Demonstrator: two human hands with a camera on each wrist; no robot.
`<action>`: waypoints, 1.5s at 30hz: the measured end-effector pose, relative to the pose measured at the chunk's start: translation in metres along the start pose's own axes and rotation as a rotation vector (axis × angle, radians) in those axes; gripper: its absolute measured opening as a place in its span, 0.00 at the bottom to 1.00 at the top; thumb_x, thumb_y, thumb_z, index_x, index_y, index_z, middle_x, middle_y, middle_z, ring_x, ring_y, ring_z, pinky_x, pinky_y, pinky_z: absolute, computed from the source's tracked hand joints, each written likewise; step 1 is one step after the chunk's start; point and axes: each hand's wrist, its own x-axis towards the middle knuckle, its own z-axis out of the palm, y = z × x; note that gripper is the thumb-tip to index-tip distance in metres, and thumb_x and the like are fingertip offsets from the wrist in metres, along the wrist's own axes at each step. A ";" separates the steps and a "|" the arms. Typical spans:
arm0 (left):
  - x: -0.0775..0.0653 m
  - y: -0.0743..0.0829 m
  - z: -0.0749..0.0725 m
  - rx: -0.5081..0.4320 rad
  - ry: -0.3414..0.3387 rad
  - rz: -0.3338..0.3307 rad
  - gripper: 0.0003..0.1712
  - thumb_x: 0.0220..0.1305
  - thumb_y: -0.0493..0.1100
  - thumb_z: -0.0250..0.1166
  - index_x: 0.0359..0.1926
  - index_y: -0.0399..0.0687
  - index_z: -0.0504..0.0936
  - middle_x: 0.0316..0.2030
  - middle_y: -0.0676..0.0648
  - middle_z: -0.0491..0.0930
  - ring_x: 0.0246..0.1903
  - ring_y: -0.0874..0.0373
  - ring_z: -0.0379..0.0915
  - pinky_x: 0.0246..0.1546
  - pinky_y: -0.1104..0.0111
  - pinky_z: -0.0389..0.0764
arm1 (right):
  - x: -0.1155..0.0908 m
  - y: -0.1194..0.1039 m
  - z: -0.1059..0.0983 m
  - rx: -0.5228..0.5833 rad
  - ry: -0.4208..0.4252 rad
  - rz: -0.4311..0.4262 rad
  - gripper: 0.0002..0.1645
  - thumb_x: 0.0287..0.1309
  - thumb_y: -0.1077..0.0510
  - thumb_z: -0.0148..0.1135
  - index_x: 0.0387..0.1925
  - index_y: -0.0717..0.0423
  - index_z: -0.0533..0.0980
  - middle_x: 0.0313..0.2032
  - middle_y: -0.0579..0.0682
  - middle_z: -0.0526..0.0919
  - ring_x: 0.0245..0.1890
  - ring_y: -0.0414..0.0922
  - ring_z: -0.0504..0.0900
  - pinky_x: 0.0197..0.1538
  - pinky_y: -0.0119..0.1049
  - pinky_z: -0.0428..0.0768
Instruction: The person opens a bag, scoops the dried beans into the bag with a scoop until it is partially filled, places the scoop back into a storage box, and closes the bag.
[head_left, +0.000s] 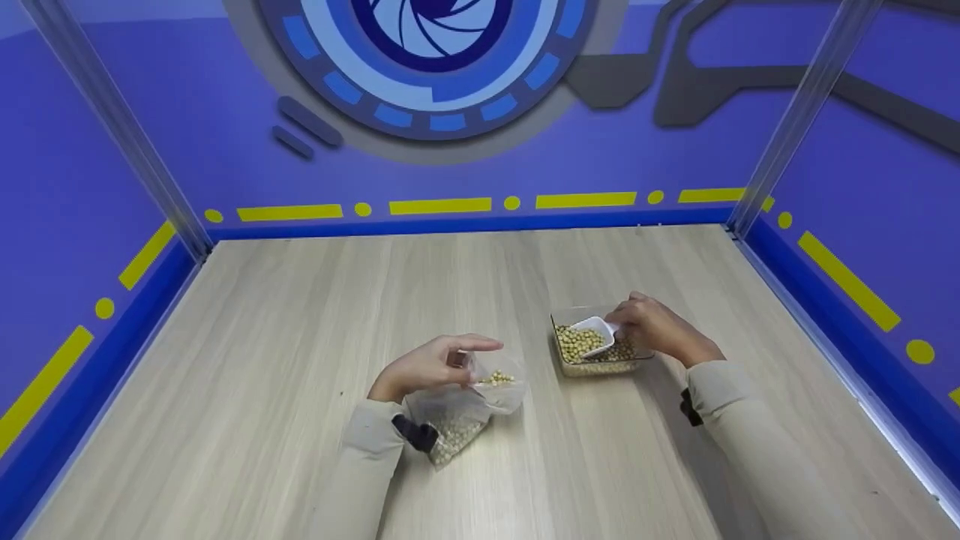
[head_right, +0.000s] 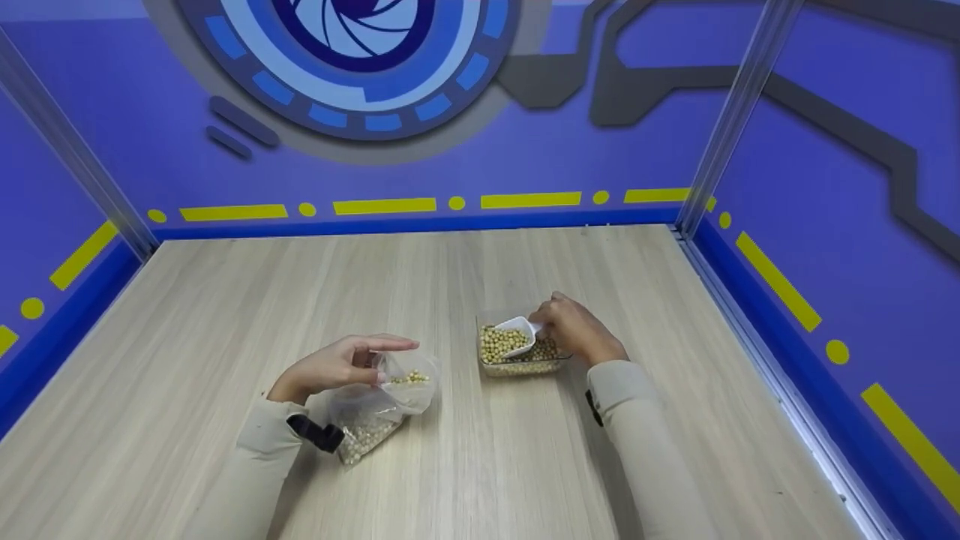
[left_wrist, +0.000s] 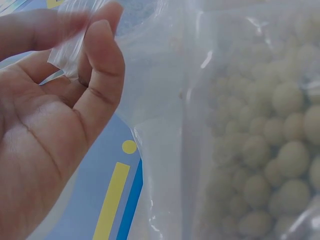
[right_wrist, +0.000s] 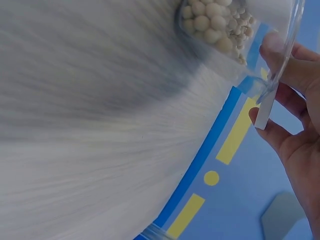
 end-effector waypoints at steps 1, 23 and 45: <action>0.000 0.000 0.000 0.003 0.001 -0.002 0.32 0.59 0.27 0.59 0.66 0.33 0.67 0.66 0.35 0.66 0.25 0.68 0.69 0.27 0.75 0.70 | 0.000 0.000 -0.001 0.001 -0.004 0.003 0.19 0.44 0.79 0.61 0.38 0.63 0.85 0.35 0.55 0.87 0.32 0.49 0.76 0.37 0.43 0.78; 0.000 0.000 0.001 -0.004 -0.005 -0.004 0.33 0.57 0.26 0.56 0.66 0.36 0.68 0.66 0.35 0.65 0.25 0.67 0.70 0.27 0.74 0.70 | -0.009 0.006 -0.007 0.072 -0.004 0.044 0.16 0.47 0.72 0.67 0.41 0.64 0.84 0.37 0.56 0.87 0.35 0.49 0.77 0.39 0.44 0.78; 0.001 0.000 0.002 0.008 -0.004 0.008 0.31 0.60 0.27 0.60 0.65 0.31 0.67 0.66 0.35 0.66 0.26 0.68 0.70 0.28 0.73 0.72 | -0.014 0.011 -0.004 0.139 0.004 0.095 0.16 0.50 0.69 0.66 0.44 0.64 0.83 0.39 0.56 0.87 0.35 0.48 0.76 0.40 0.40 0.76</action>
